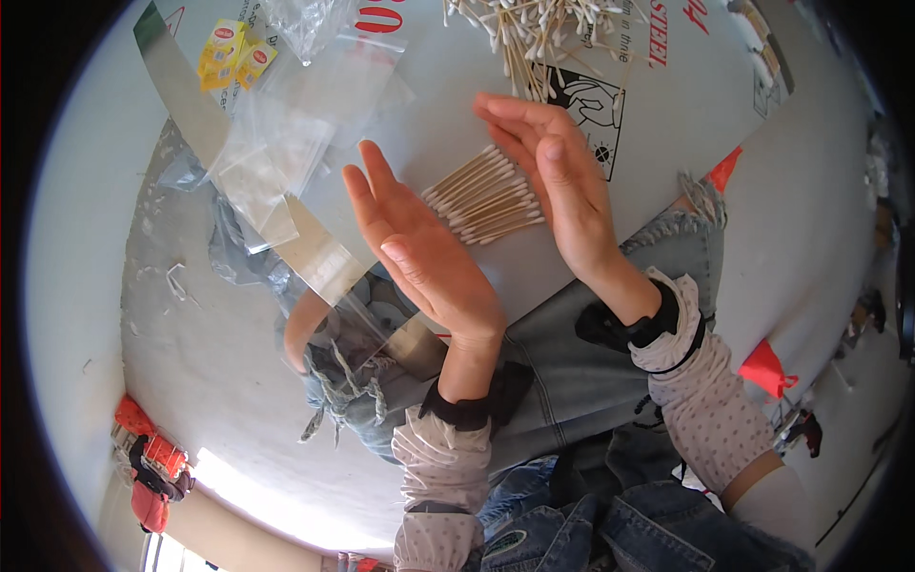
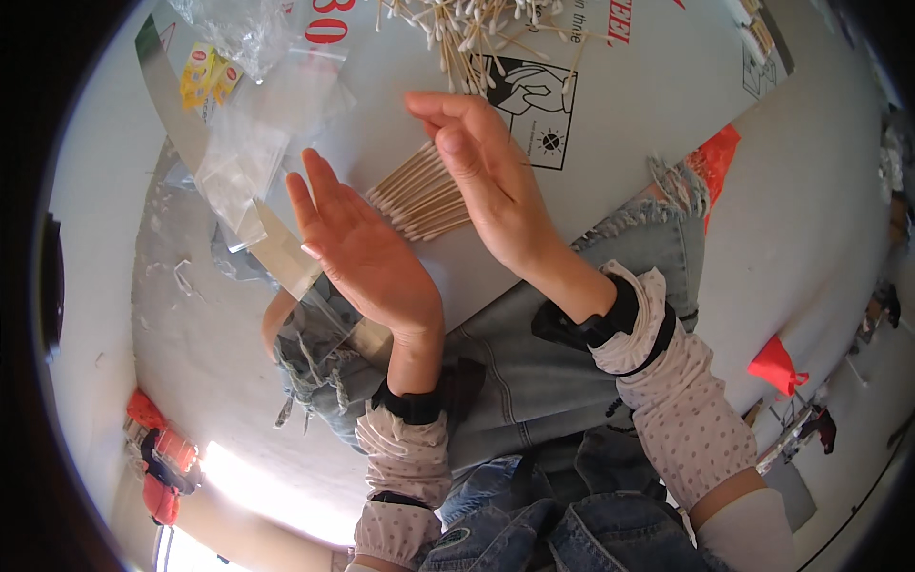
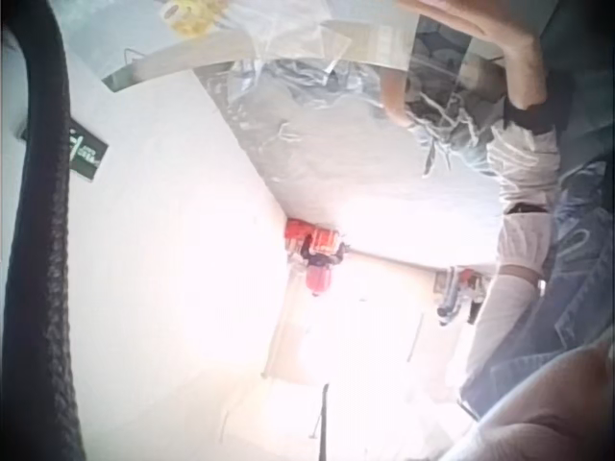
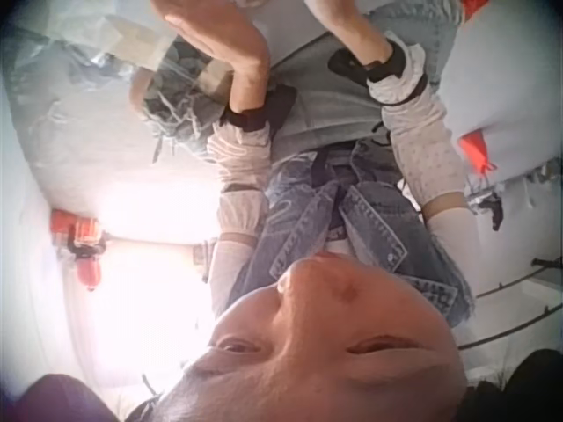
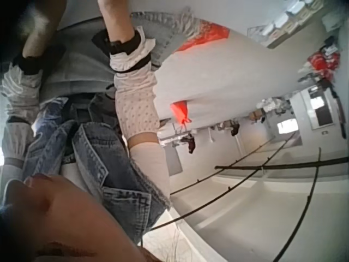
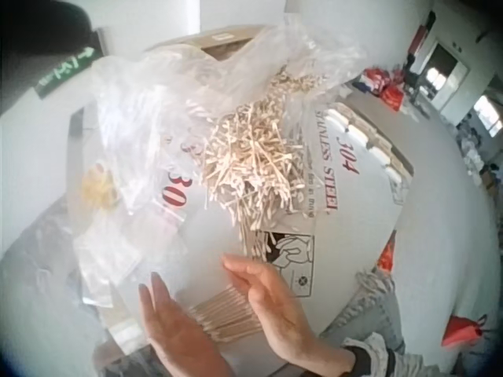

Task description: Packaging cotton swabs into plastic bags and arranging them on a surface.

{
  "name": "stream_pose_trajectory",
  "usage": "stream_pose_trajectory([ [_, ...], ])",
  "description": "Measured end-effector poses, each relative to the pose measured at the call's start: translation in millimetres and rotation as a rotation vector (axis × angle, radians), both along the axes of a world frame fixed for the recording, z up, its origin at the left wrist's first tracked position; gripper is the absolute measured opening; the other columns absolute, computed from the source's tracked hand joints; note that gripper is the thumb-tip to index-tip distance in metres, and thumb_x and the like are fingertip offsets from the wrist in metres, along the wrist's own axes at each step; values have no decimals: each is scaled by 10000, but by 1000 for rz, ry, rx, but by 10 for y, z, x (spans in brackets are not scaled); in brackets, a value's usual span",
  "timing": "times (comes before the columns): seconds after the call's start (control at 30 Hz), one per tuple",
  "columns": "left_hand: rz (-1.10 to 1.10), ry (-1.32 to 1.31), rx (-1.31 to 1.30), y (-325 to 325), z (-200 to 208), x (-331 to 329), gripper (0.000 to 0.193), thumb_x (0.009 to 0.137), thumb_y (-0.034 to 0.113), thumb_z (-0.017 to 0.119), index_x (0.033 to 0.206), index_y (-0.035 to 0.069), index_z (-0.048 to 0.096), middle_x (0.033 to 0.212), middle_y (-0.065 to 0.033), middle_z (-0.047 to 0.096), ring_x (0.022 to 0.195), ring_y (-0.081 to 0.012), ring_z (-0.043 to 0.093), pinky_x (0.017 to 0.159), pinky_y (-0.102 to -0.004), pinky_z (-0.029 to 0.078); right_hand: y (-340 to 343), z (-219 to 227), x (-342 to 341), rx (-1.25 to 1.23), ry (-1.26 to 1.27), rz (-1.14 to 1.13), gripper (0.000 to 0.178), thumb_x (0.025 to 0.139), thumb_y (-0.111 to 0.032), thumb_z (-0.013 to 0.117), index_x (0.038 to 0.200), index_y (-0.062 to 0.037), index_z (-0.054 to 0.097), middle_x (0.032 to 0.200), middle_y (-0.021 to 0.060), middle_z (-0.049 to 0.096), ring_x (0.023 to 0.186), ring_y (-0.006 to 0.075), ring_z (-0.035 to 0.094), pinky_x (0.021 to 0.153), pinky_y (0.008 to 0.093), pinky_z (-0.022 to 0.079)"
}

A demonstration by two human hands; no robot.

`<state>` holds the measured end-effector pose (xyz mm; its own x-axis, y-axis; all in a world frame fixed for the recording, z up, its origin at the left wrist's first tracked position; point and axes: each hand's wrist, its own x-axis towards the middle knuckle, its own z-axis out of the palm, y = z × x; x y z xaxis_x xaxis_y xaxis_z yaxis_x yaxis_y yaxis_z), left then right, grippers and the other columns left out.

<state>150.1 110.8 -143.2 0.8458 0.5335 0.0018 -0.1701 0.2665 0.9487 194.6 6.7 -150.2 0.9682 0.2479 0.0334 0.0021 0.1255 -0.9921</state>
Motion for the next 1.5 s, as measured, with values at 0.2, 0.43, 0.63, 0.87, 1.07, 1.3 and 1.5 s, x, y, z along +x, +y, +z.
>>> stream_pose_trajectory([
  [0.2,26,-21,-46,-9,-25,-56,683,1056,512,266,1549,44,198,1608,-188,218,1508,-275,167,1227,-405,103,-225,52,-4,-45,-61,-22,613,1062,-470,326,1364,55,415,1444,218,446,1373,294,426,1167,417,299],
  [0.43,-79,6,1,-67,34,-65,783,1039,533,330,1557,0,82,1615,-237,143,1502,-349,145,1211,-465,129,37,-8,-132,12,-61,-80,604,1063,-467,326,1363,48,419,1429,206,464,1362,292,435,1164,410,307],
  [0.63,-326,338,1248,-47,98,-177,905,982,577,433,1526,-86,144,1597,-294,148,1494,-431,134,1200,-506,152,-255,35,35,106,-82,-301,526,1075,-417,352,1287,40,500,1310,176,561,1250,254,532,1070,382,411],
  [0.87,-317,435,1734,-78,-104,78,1138,803,749,528,1480,-126,264,1572,-296,230,1491,-405,182,1193,-511,184,-239,135,36,28,-55,-289,526,1083,-409,305,1282,39,493,1317,210,563,1222,300,571,1018,402,447],
  [1.07,-415,464,1749,-180,-87,-193,1134,808,736,534,1478,-135,254,1569,-302,228,1486,-407,197,1193,-508,192,-184,129,-42,22,-19,-293,506,1083,-401,311,1253,27,521,1293,189,588,1204,284,587,994,374,452],
  [1.3,-408,493,1681,-119,-3,-181,1099,851,704,523,1489,-135,212,1571,-309,212,1494,-413,163,1192,-527,169,-259,21,40,-70,-70,-198,239,1004,-142,570,1198,-3,562,1141,106,641,1052,189,642,901,298,491],
  [1.5,-443,449,1575,3,15,-267,1115,852,707,527,1507,-117,162,1590,-293,171,1505,-405,116,1189,-556,127,-283,48,136,-554,-392,-12,205,842,24,611,1018,-70,563,858,82,627,799,269,643,651,367,531],
])
